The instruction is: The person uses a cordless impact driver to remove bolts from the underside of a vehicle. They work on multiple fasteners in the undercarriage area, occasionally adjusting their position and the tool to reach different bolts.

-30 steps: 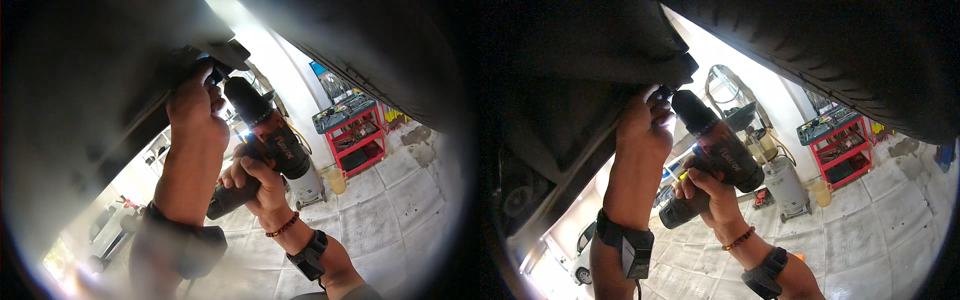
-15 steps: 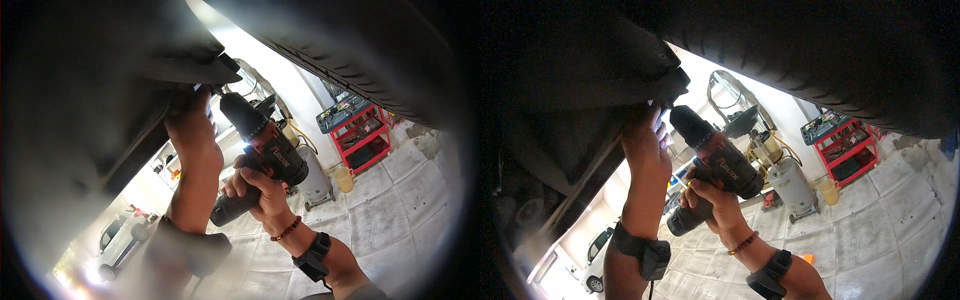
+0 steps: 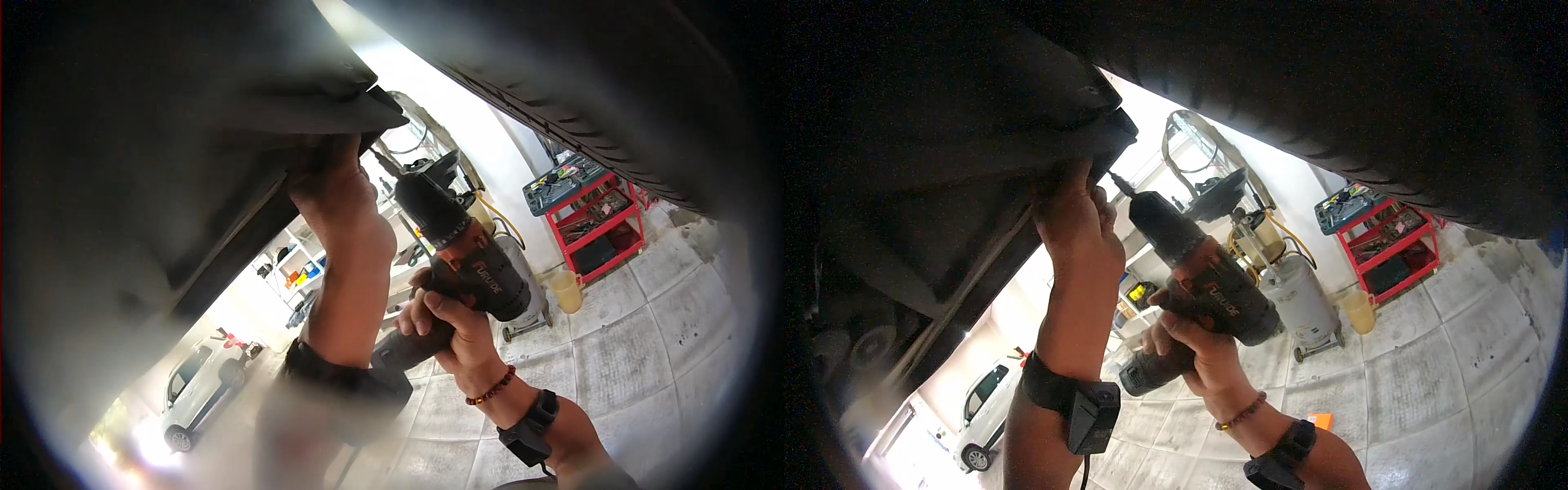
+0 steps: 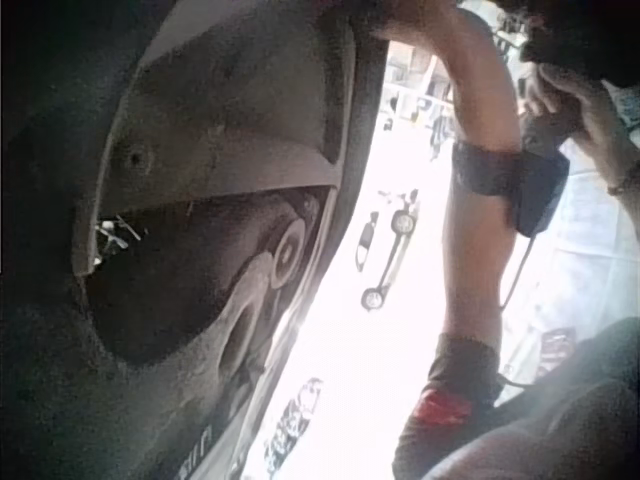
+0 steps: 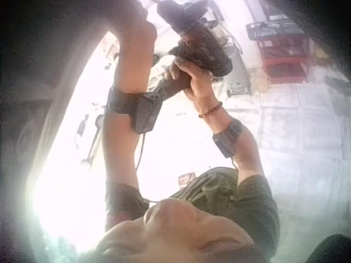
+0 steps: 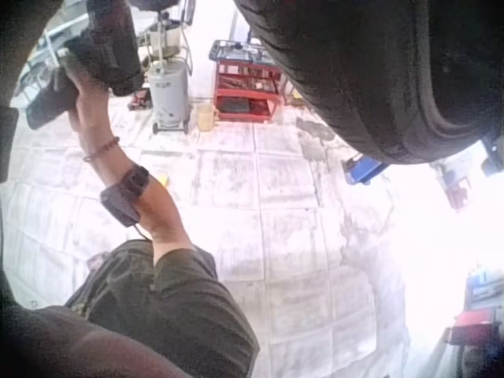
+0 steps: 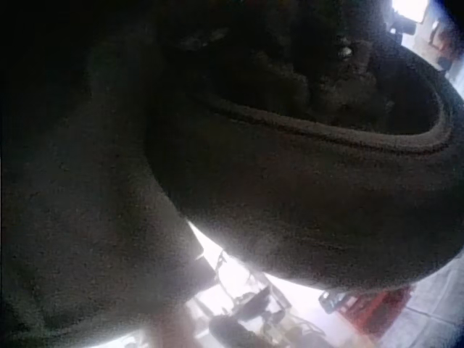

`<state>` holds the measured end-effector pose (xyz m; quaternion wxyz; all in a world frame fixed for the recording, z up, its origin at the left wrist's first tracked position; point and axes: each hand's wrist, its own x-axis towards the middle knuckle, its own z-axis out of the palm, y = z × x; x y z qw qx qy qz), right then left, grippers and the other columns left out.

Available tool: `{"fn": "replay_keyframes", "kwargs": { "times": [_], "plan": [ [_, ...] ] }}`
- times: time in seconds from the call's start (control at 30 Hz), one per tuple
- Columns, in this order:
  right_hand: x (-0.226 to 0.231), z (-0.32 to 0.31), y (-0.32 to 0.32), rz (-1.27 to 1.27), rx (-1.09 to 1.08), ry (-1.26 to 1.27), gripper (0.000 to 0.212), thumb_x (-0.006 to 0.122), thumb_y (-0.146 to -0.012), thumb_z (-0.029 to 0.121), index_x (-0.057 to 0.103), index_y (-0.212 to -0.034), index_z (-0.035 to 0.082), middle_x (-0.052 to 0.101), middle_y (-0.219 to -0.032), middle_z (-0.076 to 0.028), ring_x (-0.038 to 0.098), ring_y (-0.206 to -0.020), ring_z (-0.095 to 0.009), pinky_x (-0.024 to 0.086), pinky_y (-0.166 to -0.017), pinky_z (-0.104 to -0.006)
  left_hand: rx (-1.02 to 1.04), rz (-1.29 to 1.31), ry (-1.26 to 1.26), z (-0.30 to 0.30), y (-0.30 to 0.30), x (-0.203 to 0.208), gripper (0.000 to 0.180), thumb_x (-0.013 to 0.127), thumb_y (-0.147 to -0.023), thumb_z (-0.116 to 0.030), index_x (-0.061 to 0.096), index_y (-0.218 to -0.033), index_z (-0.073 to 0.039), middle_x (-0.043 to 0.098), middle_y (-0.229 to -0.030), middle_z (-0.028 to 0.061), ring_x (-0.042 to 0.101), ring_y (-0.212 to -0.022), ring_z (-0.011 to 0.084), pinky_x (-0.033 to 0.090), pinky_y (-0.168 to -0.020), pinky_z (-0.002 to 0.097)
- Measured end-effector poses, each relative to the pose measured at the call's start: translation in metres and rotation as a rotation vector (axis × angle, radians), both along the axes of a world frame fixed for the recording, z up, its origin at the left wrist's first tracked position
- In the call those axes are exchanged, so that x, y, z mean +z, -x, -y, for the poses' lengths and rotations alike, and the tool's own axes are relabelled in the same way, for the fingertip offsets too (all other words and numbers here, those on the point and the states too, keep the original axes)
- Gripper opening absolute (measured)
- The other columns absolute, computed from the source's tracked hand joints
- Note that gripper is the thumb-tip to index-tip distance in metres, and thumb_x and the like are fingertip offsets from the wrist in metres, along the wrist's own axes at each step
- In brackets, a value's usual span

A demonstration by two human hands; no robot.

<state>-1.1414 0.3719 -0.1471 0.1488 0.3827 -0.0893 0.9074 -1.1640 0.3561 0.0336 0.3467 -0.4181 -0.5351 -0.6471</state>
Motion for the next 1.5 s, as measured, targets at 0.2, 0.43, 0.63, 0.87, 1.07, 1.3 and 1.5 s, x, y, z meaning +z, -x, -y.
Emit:
{"fn": "replay_keyframes", "kwargs": {
  "times": [0.2,0.43,0.63,0.87,1.07,1.3,1.5],
  "plan": [
    [-0.015,-0.012,-0.003,0.053,-0.033,-0.002,0.036,0.062,-0.086,0.017,0.046,-0.111,-0.003,0.052,-0.061,-0.006,0.056,-0.066,-0.023,0.045,-0.073,-0.0381,0.380,-0.347,0.110,-0.008,0.002,-0.015,0.029,0.067,-0.085,-0.014,0.058,-0.107,0.002,0.063,-0.091,0.0112,0.061,-0.082,0.0205,0.047,-0.070,0.0284],
    [-0.024,-0.021,-0.013,0.080,-0.099,-0.027,0.037,0.062,-0.086,0.018,0.045,-0.113,-0.002,0.052,-0.061,-0.006,0.058,-0.066,-0.024,0.046,-0.078,-0.0419,0.445,-0.486,0.033,-0.008,-0.008,-0.017,0.017,0.068,-0.083,-0.010,0.067,-0.089,0.006,0.069,-0.080,0.0116,0.061,-0.069,0.0127,0.047,-0.068,0.0291],
    [-0.030,-0.018,-0.023,0.132,-0.117,-0.101,0.037,0.062,-0.085,0.018,0.045,-0.112,-0.002,0.052,-0.060,-0.006,0.057,-0.065,-0.024,0.046,-0.077,-0.0418,0.558,-0.512,0.165,0.000,-0.007,-0.012,0.015,0.065,-0.084,-0.009,0.064,-0.089,0.005,0.066,-0.081,0.0093,0.059,-0.069,0.0154,0.046,-0.067,0.0294],
    [-0.042,-0.017,-0.025,0.145,-0.127,-0.140,0.036,0.064,-0.085,0.019,0.047,-0.110,-0.002,0.052,-0.060,-0.006,0.057,-0.065,-0.022,0.046,-0.078,-0.0408,0.177,-0.255,0.016,-0.014,-0.006,-0.012,0.013,0.063,-0.083,-0.006,0.063,-0.092,0.004,0.065,-0.088,0.0072,0.058,-0.076,0.0155,0.045,-0.072,0.0284],
    [-0.050,-0.022,-0.032,0.157,-0.125,-0.155,0.037,0.063,-0.086,0.018,0.046,-0.111,-0.003,0.053,-0.061,-0.005,0.058,-0.066,-0.022,0.046,-0.080,-0.0425,0.323,-0.409,0.103,-0.007,-0.009,-0.022,0.016,0.066,-0.083,-0.005,0.066,-0.095,0.006,0.070,-0.094,0.0100,0.063,-0.082,0.0136,0.047,-0.077,0.0276],
    [-0.059,-0.019,-0.033,0.212,-0.129,-0.083,0.036,0.064,-0.085,0.013,0.045,-0.111,-0.005,0.054,-0.062,-0.006,0.058,-0.065,-0.021,0.046,-0.077,-0.0393,0.681,-0.613,0.292,0.030,0.026,-0.011,0.020,0.065,-0.086,-0.008,0.061,-0.102,0.003,0.066,-0.103,0.0148,0.062,-0.093,0.0230,0.045,-0.085,0.0337],
    [-0.021,-0.017,-0.029,0.232,-0.107,-0.065,0.038,0.066,-0.084,0.011,0.045,-0.111,-0.005,0.053,-0.063,-0.005,0.057,-0.063,-0.019,0.047,-0.073,-0.0384,0.777,-0.687,0.269,0.051,0.070,0.039,0.025,0.057,-0.092,-0.009,0.052,-0.116,-0.008,0.062,-0.104,0.0105,0.060,-0.089,0.0209,0.046,-0.074,0.0315]
  ]
}}
